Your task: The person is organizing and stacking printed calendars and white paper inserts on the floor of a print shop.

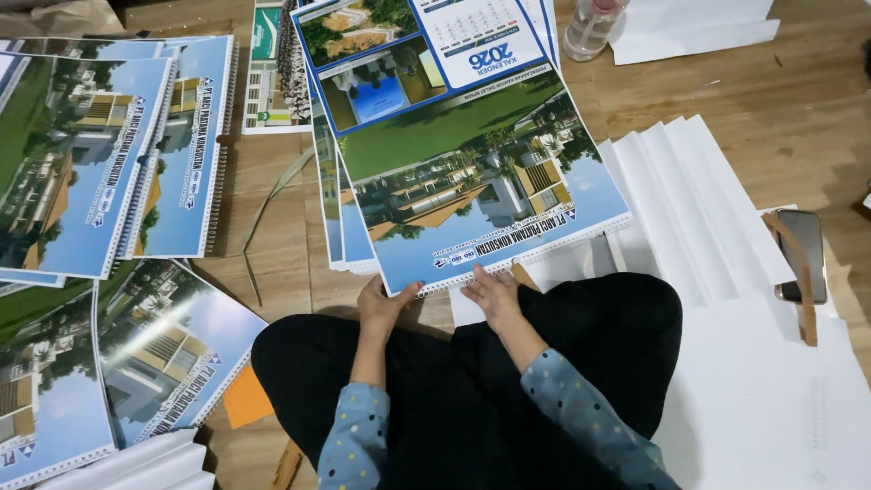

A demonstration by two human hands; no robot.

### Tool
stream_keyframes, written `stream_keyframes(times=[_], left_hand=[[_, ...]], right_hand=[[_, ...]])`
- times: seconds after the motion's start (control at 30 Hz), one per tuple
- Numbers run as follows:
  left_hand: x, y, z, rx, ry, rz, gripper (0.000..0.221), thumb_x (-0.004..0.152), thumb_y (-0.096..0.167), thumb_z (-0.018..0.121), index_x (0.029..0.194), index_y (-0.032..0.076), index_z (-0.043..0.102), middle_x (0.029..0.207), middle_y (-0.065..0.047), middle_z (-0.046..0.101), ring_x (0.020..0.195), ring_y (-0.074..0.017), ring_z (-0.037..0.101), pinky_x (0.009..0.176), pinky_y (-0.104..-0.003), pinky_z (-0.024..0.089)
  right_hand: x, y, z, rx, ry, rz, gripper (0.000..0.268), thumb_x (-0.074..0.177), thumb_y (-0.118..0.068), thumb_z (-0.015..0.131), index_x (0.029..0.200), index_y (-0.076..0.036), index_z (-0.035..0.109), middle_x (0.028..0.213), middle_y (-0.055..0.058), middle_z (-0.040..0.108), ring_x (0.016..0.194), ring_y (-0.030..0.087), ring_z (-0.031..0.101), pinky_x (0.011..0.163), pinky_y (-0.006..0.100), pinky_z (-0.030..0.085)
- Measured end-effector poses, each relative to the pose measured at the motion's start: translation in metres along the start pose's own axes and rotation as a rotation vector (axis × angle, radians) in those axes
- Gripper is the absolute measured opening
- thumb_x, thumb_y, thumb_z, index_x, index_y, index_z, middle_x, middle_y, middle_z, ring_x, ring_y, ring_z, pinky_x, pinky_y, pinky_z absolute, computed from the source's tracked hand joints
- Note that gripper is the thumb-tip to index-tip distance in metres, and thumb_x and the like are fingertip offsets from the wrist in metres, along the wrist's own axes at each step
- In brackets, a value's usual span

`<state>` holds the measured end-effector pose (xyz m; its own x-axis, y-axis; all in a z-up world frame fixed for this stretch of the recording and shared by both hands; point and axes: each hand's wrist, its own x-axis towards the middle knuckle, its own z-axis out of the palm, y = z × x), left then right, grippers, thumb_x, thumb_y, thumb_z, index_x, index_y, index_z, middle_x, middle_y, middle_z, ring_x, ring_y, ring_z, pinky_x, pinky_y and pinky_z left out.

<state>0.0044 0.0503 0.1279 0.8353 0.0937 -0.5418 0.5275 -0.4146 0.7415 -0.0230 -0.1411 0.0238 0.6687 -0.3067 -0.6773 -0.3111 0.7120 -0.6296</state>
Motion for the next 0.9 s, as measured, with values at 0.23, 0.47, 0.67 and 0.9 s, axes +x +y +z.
stream_keyframes(times=[0.23, 0.47, 0.67, 0.9], left_hand=[[0.012, -0.016, 0.0, -0.036, -0.039, -0.03, 0.045, 0.059, 0.033, 0.084, 0.085, 0.004, 0.062, 0.062, -0.01, 0.063, 0.058, -0.0188, 0.063, 0.052, -0.028, 0.052], [0.01, -0.01, -0.003, -0.129, -0.019, -0.069, 0.048, 0.065, 0.021, 0.08, 0.096, -0.007, 0.057, 0.064, -0.019, 0.06, 0.05, -0.0209, 0.061, 0.044, -0.028, 0.053], [0.006, -0.012, -0.002, -0.124, -0.079, -0.069, 0.056, 0.064, 0.025, 0.081, 0.102, -0.005, 0.053, 0.07, -0.019, 0.062, 0.055, -0.0222, 0.063, 0.05, -0.029, 0.055], [0.009, -0.021, 0.001, -0.126, -0.098, -0.037, 0.048, 0.063, 0.019, 0.081, 0.097, -0.004, 0.056, 0.075, -0.019, 0.063, 0.069, -0.0258, 0.064, 0.059, -0.034, 0.053]], right_hand=[[-0.027, 0.002, 0.016, -0.081, 0.013, 0.059, 0.045, 0.079, -0.03, 0.071, 0.097, -0.002, 0.042, 0.076, 0.011, 0.049, 0.066, 0.028, 0.064, 0.063, 0.039, 0.057], [-0.012, 0.004, 0.0, -0.053, 0.073, 0.005, 0.051, 0.081, -0.035, 0.068, 0.106, -0.003, 0.037, 0.077, 0.012, 0.046, 0.073, 0.034, 0.064, 0.069, 0.043, 0.056], [-0.008, 0.007, -0.004, 0.004, 0.119, 0.038, 0.039, 0.079, -0.032, 0.07, 0.094, -0.009, 0.042, 0.072, 0.011, 0.048, 0.07, 0.035, 0.063, 0.066, 0.043, 0.057], [0.002, -0.021, -0.008, 0.071, 0.181, -0.002, 0.038, 0.084, -0.038, 0.062, 0.101, -0.011, 0.041, 0.075, 0.005, 0.041, 0.067, 0.025, 0.058, 0.071, 0.04, 0.058]])
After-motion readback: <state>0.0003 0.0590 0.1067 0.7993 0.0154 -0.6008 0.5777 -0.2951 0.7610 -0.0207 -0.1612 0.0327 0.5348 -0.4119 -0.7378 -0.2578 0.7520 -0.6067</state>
